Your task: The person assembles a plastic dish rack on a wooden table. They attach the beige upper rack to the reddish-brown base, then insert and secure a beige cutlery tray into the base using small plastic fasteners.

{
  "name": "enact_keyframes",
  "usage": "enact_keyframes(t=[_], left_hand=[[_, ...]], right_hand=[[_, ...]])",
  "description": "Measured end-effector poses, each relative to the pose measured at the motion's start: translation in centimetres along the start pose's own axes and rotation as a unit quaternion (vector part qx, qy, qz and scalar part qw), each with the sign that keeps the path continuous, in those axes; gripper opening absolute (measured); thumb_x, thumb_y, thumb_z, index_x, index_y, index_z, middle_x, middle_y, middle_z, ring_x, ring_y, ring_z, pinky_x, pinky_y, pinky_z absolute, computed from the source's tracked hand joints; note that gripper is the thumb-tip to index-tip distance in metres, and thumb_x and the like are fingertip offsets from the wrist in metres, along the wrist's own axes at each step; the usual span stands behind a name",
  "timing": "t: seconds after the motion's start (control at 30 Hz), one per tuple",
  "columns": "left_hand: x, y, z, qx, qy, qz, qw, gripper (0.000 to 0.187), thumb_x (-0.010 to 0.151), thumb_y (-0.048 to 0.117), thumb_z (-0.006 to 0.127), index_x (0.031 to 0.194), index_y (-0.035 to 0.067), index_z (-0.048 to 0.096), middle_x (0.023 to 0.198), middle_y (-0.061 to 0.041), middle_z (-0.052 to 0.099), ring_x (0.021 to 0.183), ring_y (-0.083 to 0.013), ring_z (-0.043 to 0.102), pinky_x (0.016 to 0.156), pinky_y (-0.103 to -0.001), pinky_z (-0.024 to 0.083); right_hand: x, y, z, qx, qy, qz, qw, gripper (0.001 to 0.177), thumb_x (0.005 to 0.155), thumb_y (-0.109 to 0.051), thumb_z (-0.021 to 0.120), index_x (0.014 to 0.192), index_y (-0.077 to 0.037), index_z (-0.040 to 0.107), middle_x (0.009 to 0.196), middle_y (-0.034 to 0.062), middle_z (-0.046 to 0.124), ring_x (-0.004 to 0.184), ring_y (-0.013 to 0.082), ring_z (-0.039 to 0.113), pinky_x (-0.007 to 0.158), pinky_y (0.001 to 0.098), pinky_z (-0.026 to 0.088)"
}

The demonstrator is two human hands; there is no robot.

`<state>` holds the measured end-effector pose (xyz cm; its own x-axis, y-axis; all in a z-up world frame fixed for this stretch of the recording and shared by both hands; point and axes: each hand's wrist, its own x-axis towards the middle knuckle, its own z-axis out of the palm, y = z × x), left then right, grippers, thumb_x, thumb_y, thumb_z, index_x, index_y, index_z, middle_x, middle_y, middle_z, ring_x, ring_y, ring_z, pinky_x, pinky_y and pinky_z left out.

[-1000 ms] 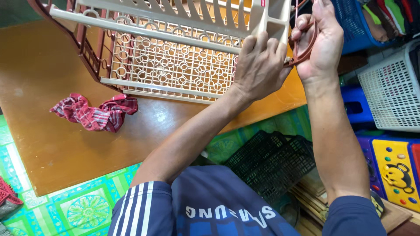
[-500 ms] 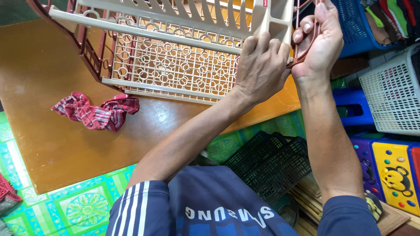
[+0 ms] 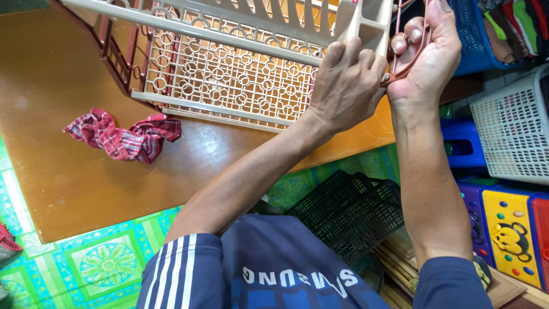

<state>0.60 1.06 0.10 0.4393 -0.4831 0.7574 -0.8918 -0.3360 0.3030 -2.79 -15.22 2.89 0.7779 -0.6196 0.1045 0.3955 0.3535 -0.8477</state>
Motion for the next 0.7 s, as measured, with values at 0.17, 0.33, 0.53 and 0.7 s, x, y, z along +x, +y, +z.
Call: enact_keyframes(t=[0.17,0.33,0.53,0.7], left_hand=[[-0.1,-0.4,0.8,-0.018,-0.005,0.014,1.000,0.048,0.082,0.046,0.081,0.098,0.005,0.063,0.086,-0.008,0.058,0.099,-0.0270,0.053,0.090,-0.043,0.037],[0.1,0.2,1.4,-0.004,0.010,0.011,1.000,0.054,0.080,0.054,0.081,0.096,0.006,0.061,0.088,-0.009,0.057,0.102,-0.0278,0.053,0.089,-0.044,0.036],[0.1,0.2,0.5,-0.016,0.001,-0.009,1.000,0.050,0.076,0.047,0.083,0.097,0.008,0.061,0.091,-0.007,0.057,0.103,-0.0268,0.053,0.090,-0.044,0.036],[0.1,0.1,-0.1,-0.018,0.005,-0.017,1.000,0.043,0.078,0.040,0.081,0.097,0.007,0.061,0.090,-0.007,0.057,0.103,-0.0268,0.053,0.091,-0.044,0.036]], right_hand=[[0.1,-0.8,-0.1,0.011,-0.089,0.043,0.995,0.015,0.115,-0.023,0.060,0.111,-0.009,0.060,0.085,0.0025,0.051,0.070,0.0140,0.048,0.066,0.0271,0.046],[0.2,-1.4,-0.6,0.007,-0.030,0.044,0.999,0.014,0.118,-0.019,0.056,0.112,-0.006,0.057,0.082,0.0012,0.047,0.068,0.0124,0.044,0.064,0.0271,0.042],[0.5,-0.3,-0.7,0.020,-0.055,0.021,0.998,0.013,0.119,-0.018,0.059,0.112,-0.007,0.059,0.078,-0.0001,0.041,0.069,0.0108,0.043,0.064,0.0276,0.043],[0.5,0.3,-0.4,0.019,-0.050,-0.002,0.999,0.012,0.115,-0.019,0.060,0.115,-0.007,0.061,0.081,0.0020,0.046,0.067,0.0120,0.046,0.063,0.0279,0.046]])
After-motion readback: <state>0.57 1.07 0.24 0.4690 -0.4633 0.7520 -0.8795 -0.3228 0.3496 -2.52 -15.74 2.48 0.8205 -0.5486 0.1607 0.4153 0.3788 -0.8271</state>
